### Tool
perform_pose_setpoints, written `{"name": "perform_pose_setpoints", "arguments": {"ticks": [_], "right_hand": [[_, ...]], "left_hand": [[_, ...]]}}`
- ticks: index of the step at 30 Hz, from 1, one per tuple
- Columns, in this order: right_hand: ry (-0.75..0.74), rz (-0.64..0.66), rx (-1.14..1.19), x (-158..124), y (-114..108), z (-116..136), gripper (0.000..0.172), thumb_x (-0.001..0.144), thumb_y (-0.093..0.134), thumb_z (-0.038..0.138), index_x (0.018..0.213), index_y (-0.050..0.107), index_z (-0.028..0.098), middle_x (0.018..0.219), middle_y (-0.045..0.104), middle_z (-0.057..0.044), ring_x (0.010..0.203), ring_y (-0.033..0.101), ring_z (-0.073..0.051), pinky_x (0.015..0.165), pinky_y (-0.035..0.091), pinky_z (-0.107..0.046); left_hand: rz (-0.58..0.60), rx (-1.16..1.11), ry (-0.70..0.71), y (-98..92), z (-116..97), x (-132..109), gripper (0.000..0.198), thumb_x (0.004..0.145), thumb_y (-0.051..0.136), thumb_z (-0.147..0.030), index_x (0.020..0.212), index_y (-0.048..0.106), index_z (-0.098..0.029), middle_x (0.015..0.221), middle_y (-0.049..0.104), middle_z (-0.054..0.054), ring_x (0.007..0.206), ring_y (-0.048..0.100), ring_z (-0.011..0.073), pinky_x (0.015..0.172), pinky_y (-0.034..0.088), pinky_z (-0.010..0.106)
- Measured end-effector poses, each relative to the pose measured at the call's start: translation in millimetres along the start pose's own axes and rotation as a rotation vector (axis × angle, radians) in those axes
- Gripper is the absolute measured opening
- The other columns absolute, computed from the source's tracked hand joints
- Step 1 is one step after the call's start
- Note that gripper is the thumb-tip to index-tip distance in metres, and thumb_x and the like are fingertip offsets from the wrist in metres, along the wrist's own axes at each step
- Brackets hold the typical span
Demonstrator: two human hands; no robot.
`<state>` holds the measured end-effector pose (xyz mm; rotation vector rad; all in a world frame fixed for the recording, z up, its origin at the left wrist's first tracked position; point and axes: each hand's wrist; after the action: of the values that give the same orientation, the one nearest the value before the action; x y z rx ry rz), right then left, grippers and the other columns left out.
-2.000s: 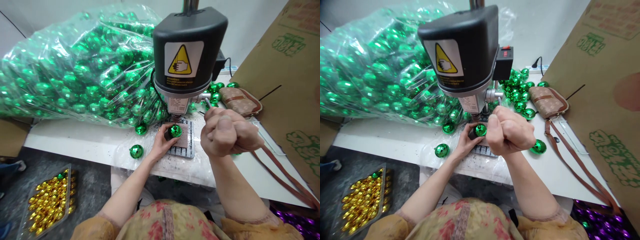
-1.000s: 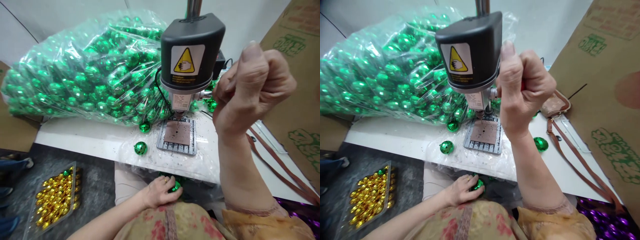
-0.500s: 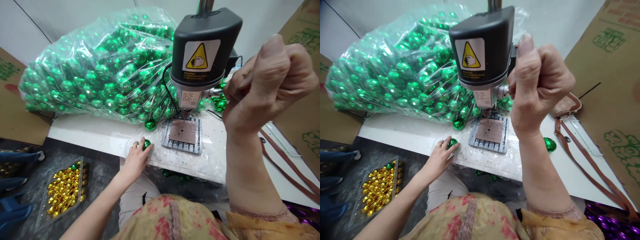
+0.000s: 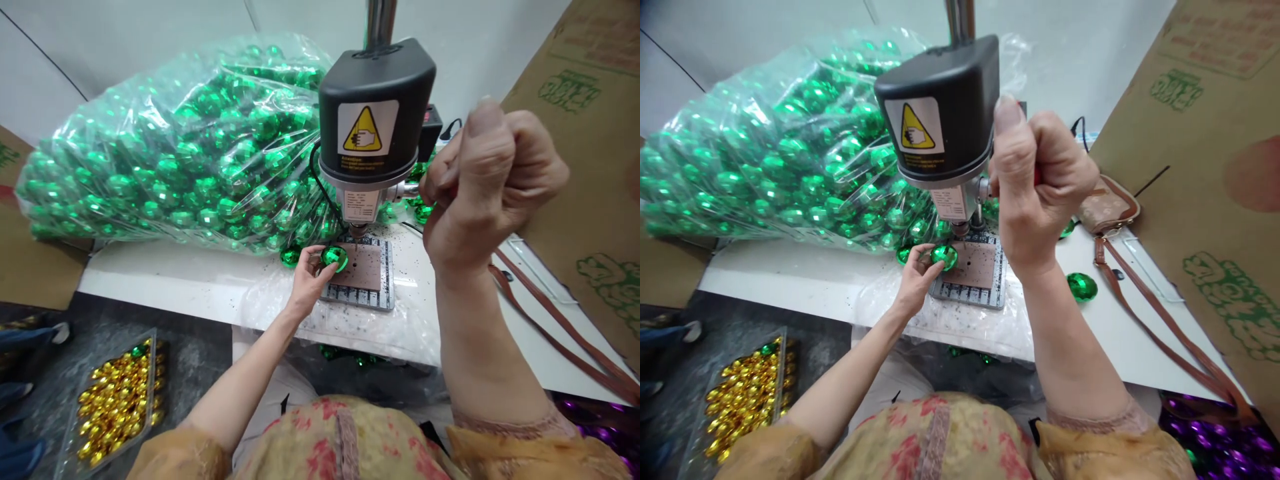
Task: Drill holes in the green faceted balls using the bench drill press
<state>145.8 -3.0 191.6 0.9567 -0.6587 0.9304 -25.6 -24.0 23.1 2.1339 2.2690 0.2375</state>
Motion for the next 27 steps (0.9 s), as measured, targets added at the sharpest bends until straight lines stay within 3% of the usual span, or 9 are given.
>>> {"name": "perform_pose_setpoints", "arguments": {"ticks": [3,8,19,27], "right_hand": [[-0.015,-0.006,-0.012,-1,0,1,0.042,0.092,0.055,0.019,0.055,0.034,0.019,0.048,0.033,0.007,0.044,0.038,-0.003,0.05,0.028,-0.024],[-0.03,-0.008,-0.009,-1,1,-2,0.043,0.092,0.056,0.021,0.055,0.033,0.02,0.049,0.03,0.007,0.043,0.037,-0.004,0.049,0.027,-0.026],[-0.036,-0.006,0.021,-1,0,-6,0.045,0.09,0.06,0.029,0.056,0.033,0.02,0.049,0.033,0.008,0.042,0.035,-0.004,0.047,0.024,-0.028],[-0.057,-0.016,0.0,-3,1,-5,0.045,0.091,0.058,0.022,0.056,0.031,0.02,0.048,0.033,0.007,0.042,0.035,-0.004,0.047,0.023,-0.027]], "left_hand": [[0.008,0.028,0.012,7.0,10,10,0.053,0.073,0.084,-0.041,0.112,0.055,-0.021,0.09,0.07,0.001,0.086,0.066,0.0139,0.081,0.051,0.026],[0.075,0.144,0.066,8.8,20,18,0.049,0.076,0.082,-0.039,0.113,0.057,-0.02,0.105,0.07,0.006,0.101,0.066,0.0184,0.09,0.051,0.031],[0.137,0.503,0.247,17.7,18,20,0.051,0.075,0.082,-0.033,0.121,0.065,-0.021,0.123,0.067,0.01,0.119,0.059,0.027,0.106,0.045,0.043],[0.201,0.428,0.235,22.1,22,18,0.051,0.077,0.081,-0.031,0.122,0.061,-0.02,0.122,0.066,0.009,0.115,0.062,0.0247,0.102,0.049,0.04]]}}
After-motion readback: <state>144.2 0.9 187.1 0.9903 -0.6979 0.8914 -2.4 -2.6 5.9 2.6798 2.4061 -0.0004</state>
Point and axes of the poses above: each hand's wrist, its own x-axis towards the middle knuckle, its own y-axis out of the palm, z = x × y
